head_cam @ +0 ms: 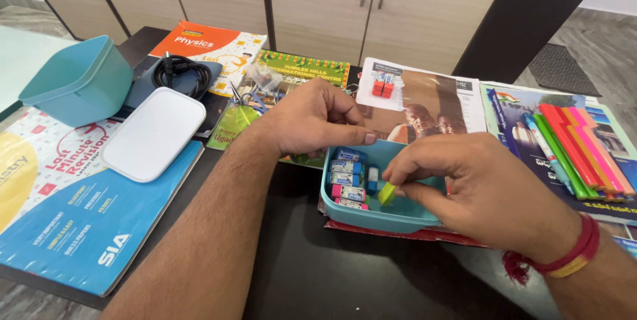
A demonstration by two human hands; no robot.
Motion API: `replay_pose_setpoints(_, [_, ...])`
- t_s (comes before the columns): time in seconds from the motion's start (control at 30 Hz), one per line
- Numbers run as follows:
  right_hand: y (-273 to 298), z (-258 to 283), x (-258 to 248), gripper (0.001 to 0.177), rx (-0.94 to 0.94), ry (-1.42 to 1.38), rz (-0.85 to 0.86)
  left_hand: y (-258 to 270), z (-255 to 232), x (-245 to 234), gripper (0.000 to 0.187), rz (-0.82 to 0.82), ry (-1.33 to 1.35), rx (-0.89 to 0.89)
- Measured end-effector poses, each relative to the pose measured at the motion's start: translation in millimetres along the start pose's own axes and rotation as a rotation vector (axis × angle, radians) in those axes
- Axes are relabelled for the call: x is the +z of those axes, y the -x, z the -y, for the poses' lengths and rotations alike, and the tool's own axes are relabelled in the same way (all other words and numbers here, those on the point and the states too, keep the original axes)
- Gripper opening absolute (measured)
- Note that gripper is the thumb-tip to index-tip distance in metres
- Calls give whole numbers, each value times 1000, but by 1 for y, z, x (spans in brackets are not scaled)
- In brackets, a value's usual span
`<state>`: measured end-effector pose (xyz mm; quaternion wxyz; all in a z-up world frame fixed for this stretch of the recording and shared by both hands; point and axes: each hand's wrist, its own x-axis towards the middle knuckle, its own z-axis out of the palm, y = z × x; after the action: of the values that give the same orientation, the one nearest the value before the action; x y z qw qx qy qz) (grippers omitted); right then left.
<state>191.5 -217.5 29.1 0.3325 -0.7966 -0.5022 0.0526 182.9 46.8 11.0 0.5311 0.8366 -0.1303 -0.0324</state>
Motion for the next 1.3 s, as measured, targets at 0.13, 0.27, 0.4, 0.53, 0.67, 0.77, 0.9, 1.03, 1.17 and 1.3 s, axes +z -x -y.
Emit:
replay_pose_setpoints(0.13, [-8,0,-3,15,30,-284,55,-1,0,1,25,4,40,12])
replay_pose_setpoints(0.27, [-22,0,1,19,130,-143,179,-1,6,0,25,-9,19,49])
replay_pose_setpoints(0.4, [-25,3,10,13,77,-80,177,-5,11,0,20,16,69,95])
replay_pose_setpoints(0.53, [-30,2,11,20,98,22,196,-5,15,0,18,26,103,95])
replay_pose_setpoints(0.67, [-32,0,11,28,29,159,207,-5,17,0,19,24,114,78])
replay_pose_setpoints(0.77, [-33,0,8,31,-4,190,229,-6,17,-1,19,33,106,98])
replay_pose_setpoints(0.9, [-37,8,11,29,217,206,270,-5,14,-2,22,42,54,72])
replay_pose_setpoints(1.03, [-35,18,0,26,161,157,220,-4,10,-3,23,49,36,9])
replay_pose_setpoints(1.17, [-33,20,-38,20,320,222,-37,-4,9,-1,24,46,75,39])
replay_pose_setpoints(1.3, [-40,12,-62,24,670,423,-19,-4,8,0,25,58,118,18])
